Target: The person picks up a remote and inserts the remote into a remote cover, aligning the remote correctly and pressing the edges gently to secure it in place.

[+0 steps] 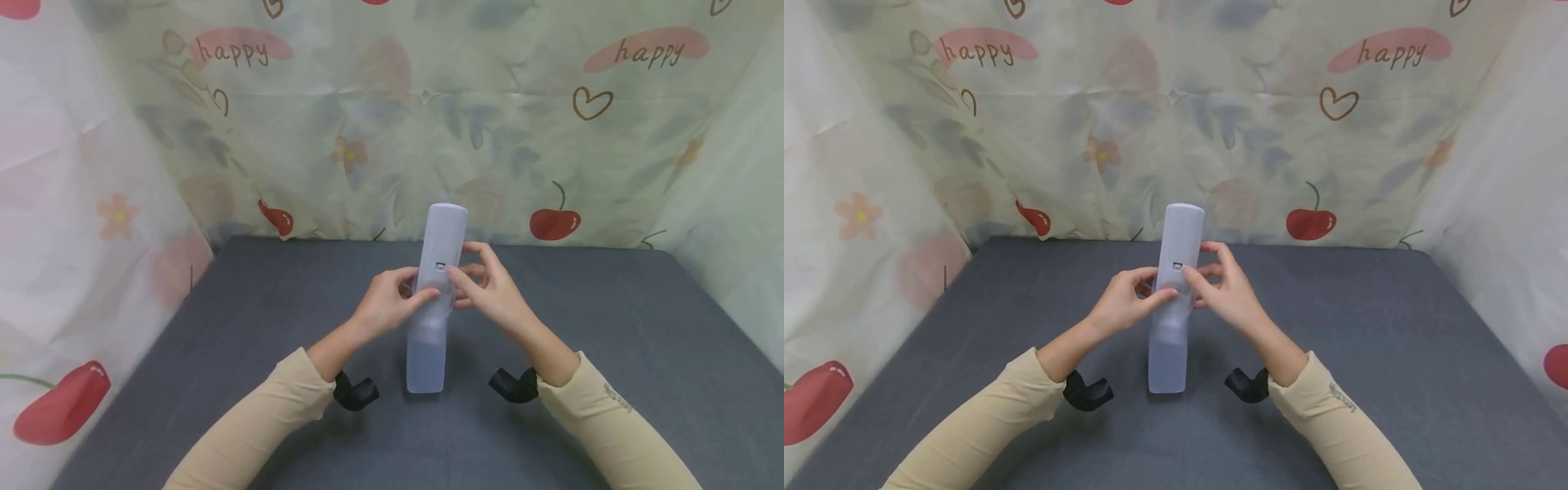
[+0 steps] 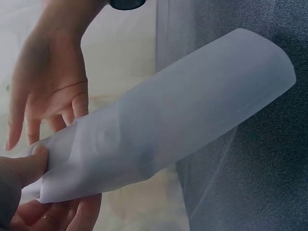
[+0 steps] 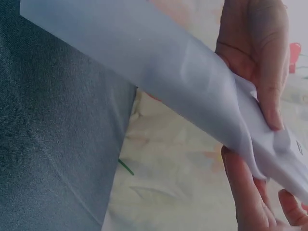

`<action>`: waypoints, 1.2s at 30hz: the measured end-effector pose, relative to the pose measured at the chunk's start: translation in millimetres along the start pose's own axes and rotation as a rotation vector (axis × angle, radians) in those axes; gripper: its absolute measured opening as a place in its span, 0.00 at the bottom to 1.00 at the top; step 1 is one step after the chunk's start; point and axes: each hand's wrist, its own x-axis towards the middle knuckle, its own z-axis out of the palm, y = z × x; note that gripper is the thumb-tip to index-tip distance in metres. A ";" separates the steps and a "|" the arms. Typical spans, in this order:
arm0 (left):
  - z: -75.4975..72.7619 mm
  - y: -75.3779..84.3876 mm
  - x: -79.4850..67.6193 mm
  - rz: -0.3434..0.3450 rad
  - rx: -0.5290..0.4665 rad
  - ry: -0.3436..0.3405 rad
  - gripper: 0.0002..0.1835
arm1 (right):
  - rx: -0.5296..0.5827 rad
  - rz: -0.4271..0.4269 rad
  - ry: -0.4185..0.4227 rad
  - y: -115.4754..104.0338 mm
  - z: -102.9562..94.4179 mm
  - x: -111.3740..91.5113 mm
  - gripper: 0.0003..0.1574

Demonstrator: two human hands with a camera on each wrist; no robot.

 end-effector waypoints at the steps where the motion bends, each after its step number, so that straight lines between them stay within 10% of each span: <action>1: 0.5 -0.8 0.0 -0.001 0.004 -0.005 0.20 | -0.007 -0.004 0.002 0.5 0.6 0.9 0.33; 8: 1.7 -5.7 0.6 0.009 -0.041 -0.015 0.18 | -0.048 0.001 0.011 3.3 0.8 2.9 0.30; 18: -6.9 -16.1 4.7 -0.189 -0.485 -0.112 0.19 | -0.004 0.005 0.054 2.4 -7.8 4.2 0.29; 36: -1.3 -14.0 1.4 -0.142 -0.448 0.047 0.11 | -0.022 0.008 -0.018 2.5 -10.9 5.5 0.32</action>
